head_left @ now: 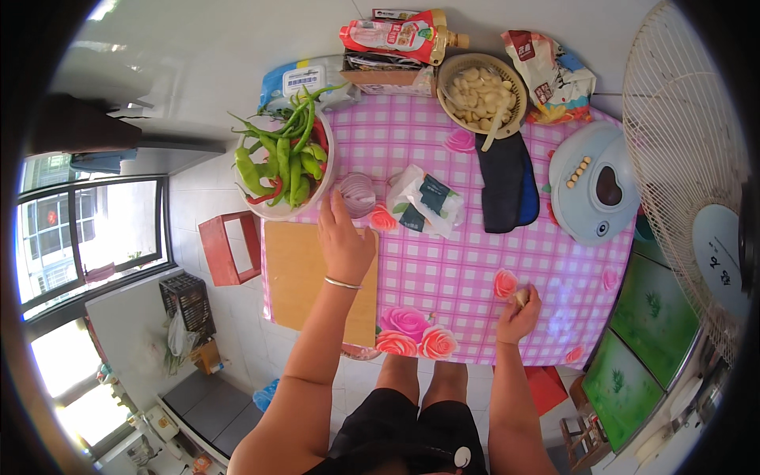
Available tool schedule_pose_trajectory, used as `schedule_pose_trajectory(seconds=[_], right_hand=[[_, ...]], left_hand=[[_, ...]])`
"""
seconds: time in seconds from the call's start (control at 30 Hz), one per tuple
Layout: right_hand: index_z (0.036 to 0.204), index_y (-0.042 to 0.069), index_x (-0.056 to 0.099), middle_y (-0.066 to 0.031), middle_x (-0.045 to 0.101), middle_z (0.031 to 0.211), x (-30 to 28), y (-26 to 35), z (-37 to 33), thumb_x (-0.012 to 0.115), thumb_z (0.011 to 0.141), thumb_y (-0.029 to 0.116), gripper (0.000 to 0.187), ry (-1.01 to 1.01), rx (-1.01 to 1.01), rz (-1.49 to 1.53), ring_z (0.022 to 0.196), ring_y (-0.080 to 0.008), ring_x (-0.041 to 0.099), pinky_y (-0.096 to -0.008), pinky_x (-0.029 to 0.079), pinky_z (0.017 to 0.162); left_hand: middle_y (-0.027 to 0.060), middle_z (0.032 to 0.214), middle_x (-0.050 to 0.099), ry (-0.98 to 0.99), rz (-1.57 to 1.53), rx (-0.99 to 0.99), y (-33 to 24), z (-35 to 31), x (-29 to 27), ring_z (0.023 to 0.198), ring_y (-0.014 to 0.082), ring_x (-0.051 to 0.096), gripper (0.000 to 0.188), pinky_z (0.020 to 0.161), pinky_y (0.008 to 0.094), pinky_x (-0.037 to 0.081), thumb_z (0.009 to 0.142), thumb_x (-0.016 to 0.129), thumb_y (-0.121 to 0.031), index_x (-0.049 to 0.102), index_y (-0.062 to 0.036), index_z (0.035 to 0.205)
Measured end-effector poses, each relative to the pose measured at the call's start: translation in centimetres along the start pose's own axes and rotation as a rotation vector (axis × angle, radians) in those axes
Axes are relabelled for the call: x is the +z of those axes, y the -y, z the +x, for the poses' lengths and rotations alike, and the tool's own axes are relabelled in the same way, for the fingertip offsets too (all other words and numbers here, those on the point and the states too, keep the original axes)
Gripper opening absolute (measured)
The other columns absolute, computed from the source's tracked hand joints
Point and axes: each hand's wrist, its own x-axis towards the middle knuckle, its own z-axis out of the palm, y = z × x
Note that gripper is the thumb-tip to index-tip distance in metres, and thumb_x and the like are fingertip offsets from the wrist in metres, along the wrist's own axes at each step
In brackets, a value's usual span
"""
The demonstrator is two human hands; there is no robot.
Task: The person wipes a table, a wooden cutting board, and the lid of a rice cooker using a cloth, moving bowls of peppers and other food items aside to clear the surfaces.
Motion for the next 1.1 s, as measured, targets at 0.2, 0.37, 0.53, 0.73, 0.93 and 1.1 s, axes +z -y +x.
schedule_pose_trajectory(seconds=[0.2, 0.37, 0.53, 0.73, 0.93, 1.1], right_hand=[[0.122, -0.002, 0.05, -0.0199, 0.059, 0.104, 0.1, 0.0, 0.4, 0.056, 0.09, 0.03, 0.047, -0.028, -0.056, -0.027, 0.089, -0.0373, 0.059, -0.0431, 0.049, 0.075], [0.122, -0.001, 0.05, -0.0195, 0.059, 0.103, 0.0, -0.1, 0.2, 0.057, 0.089, 0.029, 0.046, -0.019, -0.024, -0.031, 0.088, -0.0368, 0.059, -0.0425, 0.049, 0.074], [0.122, -0.001, 0.051, -0.0182, 0.06, 0.101, -0.3, 0.2, 0.3, 0.059, 0.087, 0.027, 0.045, -0.03, -0.031, -0.004, 0.086, -0.0358, 0.06, -0.0415, 0.05, 0.072], [0.122, 0.001, 0.052, -0.0161, 0.061, 0.099, -0.1, -0.1, 0.3, 0.059, 0.086, 0.026, 0.045, -0.032, -0.024, -0.026, 0.085, -0.034, 0.061, -0.0407, 0.051, 0.069], [0.122, 0.0, 0.052, -0.0171, 0.06, 0.1, -0.3, 0.0, 0.3, 0.06, 0.086, 0.023, 0.043, -0.028, -0.007, 0.013, 0.086, -0.0341, 0.06, -0.0401, 0.049, 0.073], [0.123, 0.002, 0.052, -0.0149, 0.061, 0.101, -0.2, -0.4, 0.3, 0.061, 0.082, 0.024, 0.047, -0.051, -0.024, -0.006, 0.086, -0.0335, 0.062, -0.0401, 0.052, 0.069]], left_hand=[[0.0312, 0.131, 0.042, 0.053, -0.104, -0.15, 0.5, 2.6, 3.5, 0.118, 0.0471, 0.046, 0.093, 0.097, 0.0464, 0.043, 0.065, 0.075, -0.009, 0.025, 0.0061, 0.142], [0.0313, 0.129, 0.044, 0.042, -0.141, -0.096, -0.3, 3.6, 2.5, 0.115, 0.0468, 0.048, 0.091, 0.096, 0.0457, 0.043, 0.065, 0.075, -0.01, 0.027, 0.0084, 0.14], [0.0255, 0.122, 0.053, -0.026, -0.327, 0.126, -8.2, 6.9, -0.8, 0.112, 0.0421, 0.053, 0.081, 0.093, 0.0437, 0.045, 0.064, 0.076, -0.01, 0.037, 0.0047, 0.133], [0.0235, 0.11, 0.058, -0.098, -0.329, 0.362, -17.2, 14.4, 3.0, 0.102, 0.0417, 0.055, 0.067, 0.088, 0.0456, 0.046, 0.064, 0.073, -0.013, 0.044, 0.0031, 0.123], [0.0213, 0.099, 0.061, -0.033, 0.059, 0.21, -19.7, 19.8, 7.3, 0.097, 0.0388, 0.056, 0.048, 0.085, 0.0461, 0.046, 0.063, 0.071, -0.016, 0.049, 0.0028, 0.102], [0.0202, 0.103, 0.062, 0.123, 0.181, 0.11, -20.0, 20.4, 8.7, 0.101, 0.0366, 0.058, 0.052, 0.087, 0.0423, 0.048, 0.067, 0.072, -0.025, 0.051, 0.0045, 0.105]])
